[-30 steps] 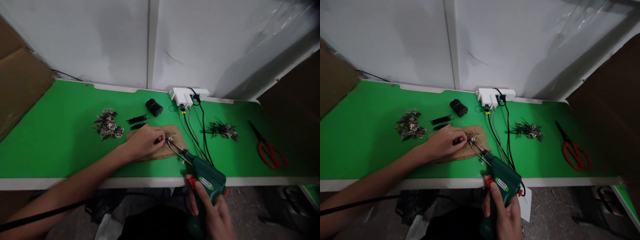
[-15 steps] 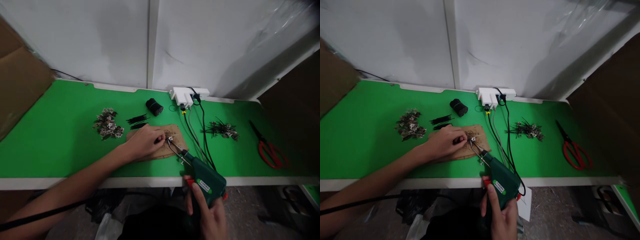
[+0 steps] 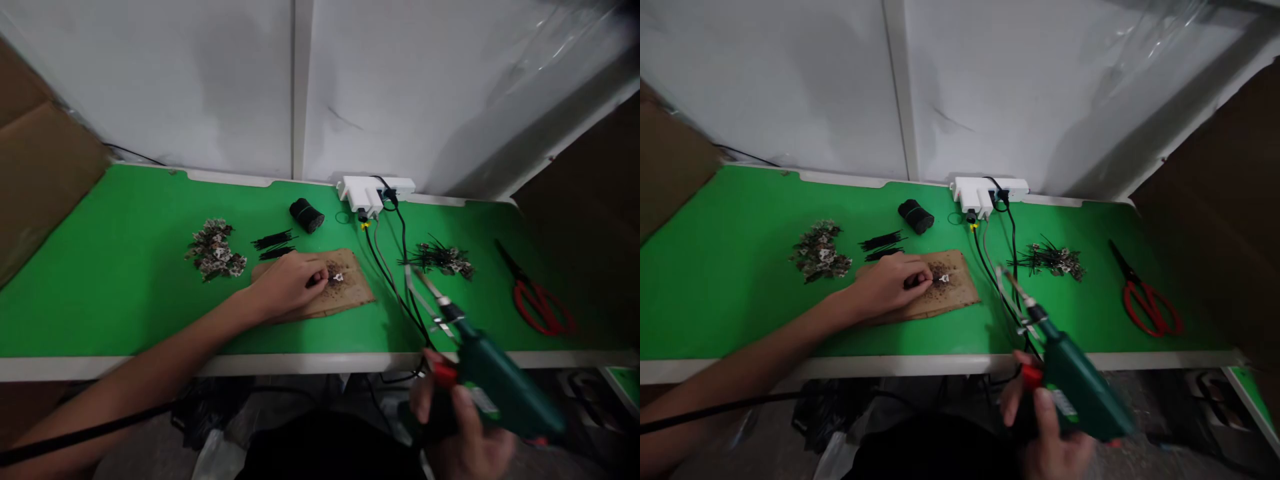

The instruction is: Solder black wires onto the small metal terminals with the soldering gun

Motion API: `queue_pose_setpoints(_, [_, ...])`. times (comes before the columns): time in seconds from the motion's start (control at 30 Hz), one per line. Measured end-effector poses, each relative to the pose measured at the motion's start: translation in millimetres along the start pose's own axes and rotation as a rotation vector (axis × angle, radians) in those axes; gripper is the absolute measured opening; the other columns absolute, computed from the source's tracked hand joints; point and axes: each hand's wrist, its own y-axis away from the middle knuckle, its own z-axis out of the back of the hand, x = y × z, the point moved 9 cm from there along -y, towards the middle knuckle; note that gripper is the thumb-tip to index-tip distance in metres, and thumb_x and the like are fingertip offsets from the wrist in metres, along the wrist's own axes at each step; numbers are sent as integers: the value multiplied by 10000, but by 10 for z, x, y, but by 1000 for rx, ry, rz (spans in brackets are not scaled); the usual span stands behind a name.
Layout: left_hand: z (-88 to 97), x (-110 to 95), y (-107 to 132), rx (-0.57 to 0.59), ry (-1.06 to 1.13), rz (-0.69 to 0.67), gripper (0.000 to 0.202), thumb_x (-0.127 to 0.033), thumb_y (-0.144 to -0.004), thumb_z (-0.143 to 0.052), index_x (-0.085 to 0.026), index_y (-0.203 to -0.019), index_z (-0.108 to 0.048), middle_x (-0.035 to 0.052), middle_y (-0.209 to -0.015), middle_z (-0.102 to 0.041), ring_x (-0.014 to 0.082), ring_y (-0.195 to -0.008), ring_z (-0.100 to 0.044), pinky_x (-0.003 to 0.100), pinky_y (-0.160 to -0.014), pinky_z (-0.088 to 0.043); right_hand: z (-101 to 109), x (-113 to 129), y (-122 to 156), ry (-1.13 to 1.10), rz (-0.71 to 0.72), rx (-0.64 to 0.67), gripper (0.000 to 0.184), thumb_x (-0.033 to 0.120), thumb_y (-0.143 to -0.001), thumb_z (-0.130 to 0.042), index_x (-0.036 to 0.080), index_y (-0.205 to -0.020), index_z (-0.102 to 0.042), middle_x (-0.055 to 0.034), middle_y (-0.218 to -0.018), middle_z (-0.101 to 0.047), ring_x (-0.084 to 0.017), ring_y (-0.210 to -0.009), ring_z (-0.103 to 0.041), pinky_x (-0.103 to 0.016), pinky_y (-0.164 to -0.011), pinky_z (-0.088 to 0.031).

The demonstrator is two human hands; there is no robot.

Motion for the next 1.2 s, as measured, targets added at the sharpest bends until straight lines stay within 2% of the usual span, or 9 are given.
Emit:
queue_pose_setpoints(0.1, [1,-5,0,4,3,-6,133,-206,-957,-612,-181,-850,-687,14,-836,-707,157,-747,-603,292,-735,-408,403,336,-429,43,263,-182,306,372,-892,-681,118,-1049,-612,-163,-1069,-659,-213,-505,-567,-386,-428,-494])
queue_pose_setpoints(0.17, [12,-16,-3,-4,-6,-15,139,-207,-957,-611,-182,-842,-686,12,-810,-702,158,-742,-599,290,-728,-405,649,425,-719,52,416,-295,294,344,-830,-721,161,-1013,-584,-90,-997,-655,-207,-510,-584,-348,-411,-502])
queue_pose_setpoints(0.23, [21,-20,-7,-8,-9,-14,145,-208,-959,-607,-183,-843,-690,12,-793,-698,158,-739,-598,286,-719,-404,790,404,-989,51,495,-345,474,333,-846,-716,188,-1264,-547,-53,-1005,-646,-194,-525,-590,-328,-413,-521])
queue_pose_setpoints(0.37, [19,1,-14,30,2,16,114,-208,-949,-625,-185,-877,-710,6,-787,-695,148,-717,-596,278,-700,-406,859,296,-1263,23,538,-373,610,291,-764,-820,134,-1283,-540,-109,-1146,-633,-284,-931,-693,-310,-501,-597])
queue_pose_setpoints(0.6, [235,-70,-108,-17,143,107,181,-305,-990,-616,-177,-903,-710,7,-815,-696,132,-704,-597,271,-692,-429,1007,139,-1214,-38,434,-464,745,291,-738,-816,110,-1382,-488,-135,-1165,-642,-238,-682,-652,-313,-393,-500])
queue_pose_setpoints(0.73, [244,-491,-445,-30,121,-16,191,-319,-1021,-597,-185,-952,-714,21,-899,-723,148,-820,-637,287,-772,-439,1043,121,-1236,-63,402,-498,661,301,-741,-832,125,-1302,-530,-107,-1092,-654,-206,-614,-625,-288,-383,-487])
queue_pose_setpoints(0.87, [-172,-1072,-1052,58,-112,-277,187,-265,-1039,-563,-191,-954,-713,23,-955,-751,178,-929,-667,350,-856,-384,1083,81,-1246,-67,391,-525,651,311,-740,-849,122,-1291,-560,-115,-1122,-648,-233,-742,-672,-263,-399,-503])
queue_pose_setpoints(1.03, [-681,-1271,-1722,96,-408,-325,196,-210,-1028,-536,-131,-1058,-712,106,-1085,-752,256,-1055,-677,386,-844,-375,1128,8,-1253,-70,366,-545,675,315,-753,-843,74,-1323,-573,-143,-1089,-659,-190,-584,-605,-279,-388,-482])
queue_pose_setpoints(1.2, [-225,-1686,-1436,-25,-270,-410,279,-285,-1080,-464,-191,-1184,-705,67,-1156,-757,202,-1072,-675,415,-928,-413,1108,22,-1243,-52,346,-555,720,354,-742,-860,115,-1348,-555,-127,-1158,-648,-186,-636,-619,-272,-406,-506])
